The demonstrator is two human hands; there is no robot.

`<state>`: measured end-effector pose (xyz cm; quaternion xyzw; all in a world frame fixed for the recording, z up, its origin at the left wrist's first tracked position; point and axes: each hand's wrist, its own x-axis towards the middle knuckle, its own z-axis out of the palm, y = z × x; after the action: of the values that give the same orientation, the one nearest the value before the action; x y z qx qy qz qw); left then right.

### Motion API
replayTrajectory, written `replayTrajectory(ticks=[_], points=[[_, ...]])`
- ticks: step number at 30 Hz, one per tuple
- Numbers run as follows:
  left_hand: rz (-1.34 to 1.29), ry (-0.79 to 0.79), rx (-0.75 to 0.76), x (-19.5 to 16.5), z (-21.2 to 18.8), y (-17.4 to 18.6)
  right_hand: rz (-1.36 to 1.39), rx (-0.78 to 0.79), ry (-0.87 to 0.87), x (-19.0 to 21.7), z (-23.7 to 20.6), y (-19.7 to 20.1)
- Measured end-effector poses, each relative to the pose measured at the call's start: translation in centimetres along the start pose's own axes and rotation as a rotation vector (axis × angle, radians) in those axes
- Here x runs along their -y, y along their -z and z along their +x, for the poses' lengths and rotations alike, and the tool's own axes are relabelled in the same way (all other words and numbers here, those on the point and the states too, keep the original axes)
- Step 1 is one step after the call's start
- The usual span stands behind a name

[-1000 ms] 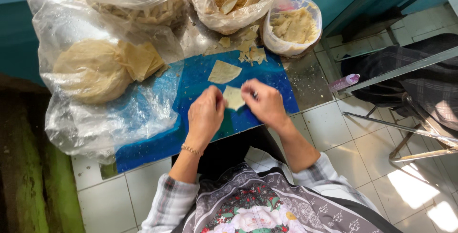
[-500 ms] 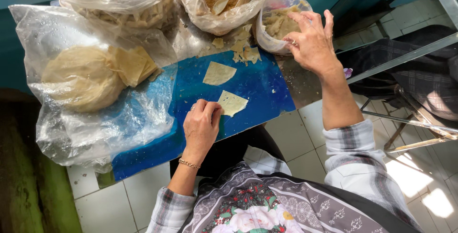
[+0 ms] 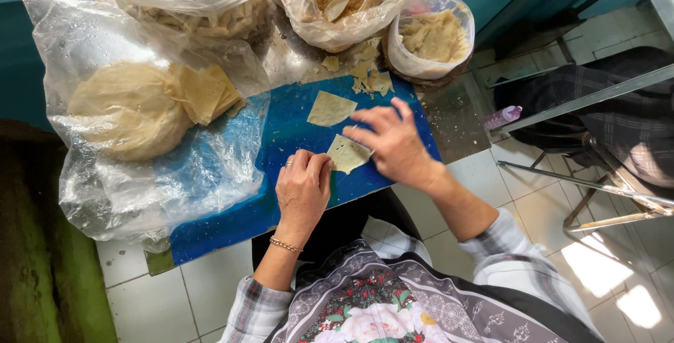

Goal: The person sits at a work table and folds filled pastry wrappers. They take square dough sheets, place a scoop of filling from a plastic container onto each sheet, fold the sheet over into a triangle, press the edges closed, and set the folded pastry on the table, repeating the cycle.

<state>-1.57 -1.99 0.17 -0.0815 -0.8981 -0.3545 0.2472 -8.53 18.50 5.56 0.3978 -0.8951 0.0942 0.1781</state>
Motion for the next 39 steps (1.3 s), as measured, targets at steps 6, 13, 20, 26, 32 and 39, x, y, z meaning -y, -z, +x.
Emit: replayTrajectory(ticks=[6, 13, 20, 26, 32, 39], points=[[0.01, -0.003, 0.002, 0.0, 0.0, 0.1, -0.261, 0.053, 0.13, 1.6, -1.5, -2.3], [-0.012, -0.006, -0.012, 0.2, 0.1, -0.1, -0.04, 0.035, -0.023, -1.8, -0.5, -0.9], [-0.015, -0.01, -0.026, 0.5, 0.2, -0.3, -0.094, -0.003, 0.069, 2.7, -1.5, -2.8], [-0.029, -0.008, -0.035, 0.5, 0.4, -0.3, 0.213, -0.002, -0.044, -1.5, -1.6, -1.9], [-0.022, 0.002, -0.009, 0.4, 0.2, -0.2, 0.277, 0.06, -0.094, 0.4, -1.5, -3.6], [-0.05, 0.026, 0.028, 0.7, 0.5, 0.2, -0.324, 0.005, 0.17, 0.5, -2.0, -1.2]])
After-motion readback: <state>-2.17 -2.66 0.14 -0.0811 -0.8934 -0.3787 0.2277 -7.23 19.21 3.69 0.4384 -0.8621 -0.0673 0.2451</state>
